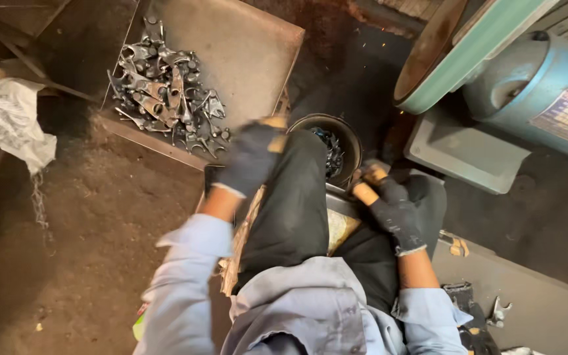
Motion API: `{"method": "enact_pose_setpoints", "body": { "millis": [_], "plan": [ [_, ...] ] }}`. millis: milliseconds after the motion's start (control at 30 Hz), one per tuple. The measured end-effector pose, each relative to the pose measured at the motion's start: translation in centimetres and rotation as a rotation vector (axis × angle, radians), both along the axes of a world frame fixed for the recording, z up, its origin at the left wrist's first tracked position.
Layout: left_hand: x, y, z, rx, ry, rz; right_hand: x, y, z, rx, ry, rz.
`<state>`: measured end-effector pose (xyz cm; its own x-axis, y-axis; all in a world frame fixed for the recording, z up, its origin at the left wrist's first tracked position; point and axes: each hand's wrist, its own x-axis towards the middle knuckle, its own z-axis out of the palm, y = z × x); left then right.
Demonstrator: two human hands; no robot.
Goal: The person sits at a bench grinder and grinds metal workpieces one at a time, holding each against the spinning wheel as sparks fly. They place ground pieces into a metal tray, pick new rough pieces from the tray, and set finished pieces into a bucket between their legs.
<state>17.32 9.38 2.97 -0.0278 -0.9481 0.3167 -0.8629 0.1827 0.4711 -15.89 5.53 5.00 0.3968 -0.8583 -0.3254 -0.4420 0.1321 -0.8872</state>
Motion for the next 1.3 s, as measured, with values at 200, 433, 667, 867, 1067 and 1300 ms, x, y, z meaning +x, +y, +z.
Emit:
{"method": "enact_pose_setpoints", "body": {
  "millis": [200,433,667,867,1067,1300],
  "plan": [
    [7.8,1.0,-5.3,0.349,-0.435,-0.026,1.5,1.3,-2.3,-0.248,0.525,0.285],
    [5.3,-3.2,-2.0,0.198,0.112,-0.051,2.2,1.7,-2.8,-0.127,0.469,0.242],
    [-13.9,-2.5,-3.2,0.321,0.387,-0.200,1.0,1.7,-4.1,-0.036,-0.481,-0.221],
    [-20.4,-1.8,-2.0,0.665,0.085,-0.212,-1.8,2.8,-1.4,-0.011,0.153,-0.373],
    [-20.3,-4.5,-0.8,0.464,0.239,-0.408,-3.1,1.9,3.0,0.004,-0.151,-0.345],
    [-20.3,-6.2,-0.6,0.286,0.511,-0.546,-5.0,0.3,3.5,-0.133,-0.007,-0.352]
  ]
}}
